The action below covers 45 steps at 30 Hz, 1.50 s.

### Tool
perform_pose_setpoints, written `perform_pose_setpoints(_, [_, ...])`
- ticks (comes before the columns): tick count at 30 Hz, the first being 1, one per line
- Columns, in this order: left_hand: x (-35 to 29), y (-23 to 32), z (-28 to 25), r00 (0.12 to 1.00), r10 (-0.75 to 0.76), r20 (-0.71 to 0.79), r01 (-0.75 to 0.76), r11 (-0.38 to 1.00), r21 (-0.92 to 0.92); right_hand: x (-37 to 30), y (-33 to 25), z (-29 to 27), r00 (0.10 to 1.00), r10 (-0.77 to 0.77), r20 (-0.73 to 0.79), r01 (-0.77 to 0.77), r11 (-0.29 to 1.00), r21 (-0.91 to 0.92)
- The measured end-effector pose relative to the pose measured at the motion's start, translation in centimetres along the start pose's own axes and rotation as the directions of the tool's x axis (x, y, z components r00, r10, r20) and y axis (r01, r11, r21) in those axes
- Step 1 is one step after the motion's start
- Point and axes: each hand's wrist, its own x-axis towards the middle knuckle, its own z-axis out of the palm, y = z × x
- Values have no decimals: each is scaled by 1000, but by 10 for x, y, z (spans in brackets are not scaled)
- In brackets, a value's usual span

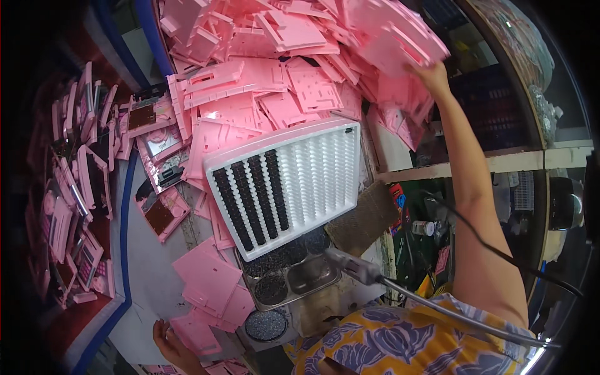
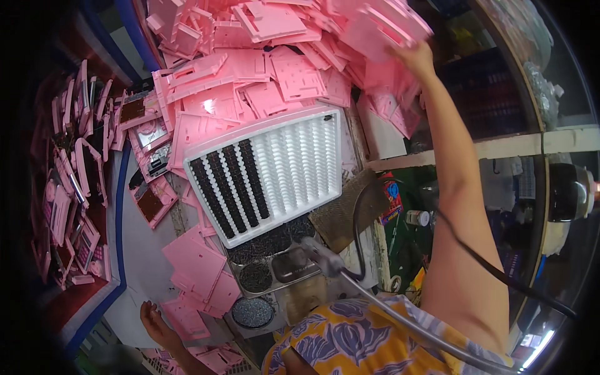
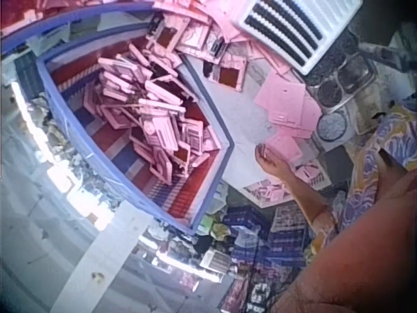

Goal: Assembling and soldering internal components of a pink toy piggy bank.

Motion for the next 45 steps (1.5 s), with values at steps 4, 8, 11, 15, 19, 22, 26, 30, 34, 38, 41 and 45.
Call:
perform_pose_setpoints(4, [16,34,11,1000,-2,-10,1,993,-114,-41,90,-27,691,723,-15,-706,669,-231])
perform_pose_setpoints(8, [39,40,35,993,53,105,-32,980,-198,-47,202,-95,748,594,-297,-659,610,-439])
perform_pose_setpoints(11, [25,59,19,999,-11,35,15,994,-110,3,29,21,918,393,-50,-352,752,-558])
perform_pose_setpoints(15, [36,81,30,999,-16,34,21,985,-168,93,-143,93,816,-573,-75,554,812,-181])
perform_pose_setpoints(19, [41,98,29,999,33,12,-31,992,-126,114,-402,178,330,-864,-380,634,501,-589])
perform_pose_setpoints(22, [52,113,33,994,103,45,-97,988,-119,185,-434,230,508,-715,-480,597,694,-403])
perform_pose_setpoints(26, [38,101,12,998,32,-47,-37,993,-114,187,-429,231,875,-479,74,483,875,-37])
perform_pose_setpoints(30, [19,72,-11,990,-69,-123,47,984,-173,153,-384,219,793,-586,169,608,777,-161])
perform_pose_setpoints(34, [16,62,-10,990,-93,-107,67,972,-225,139,-271,173,948,-239,211,282,937,-207])
perform_pose_setpoints(38, [13,66,-8,995,-66,-80,47,975,-218,112,-143,115,977,-148,152,194,913,-359])
perform_pose_setpoints(41, [24,78,8,999,-33,-20,26,961,-275,80,-40,48,971,15,237,77,925,-372])
perform_pose_setpoints(45, [42,101,31,994,62,85,-36,958,-284,17,33,-2,949,269,164,-105,762,-639])
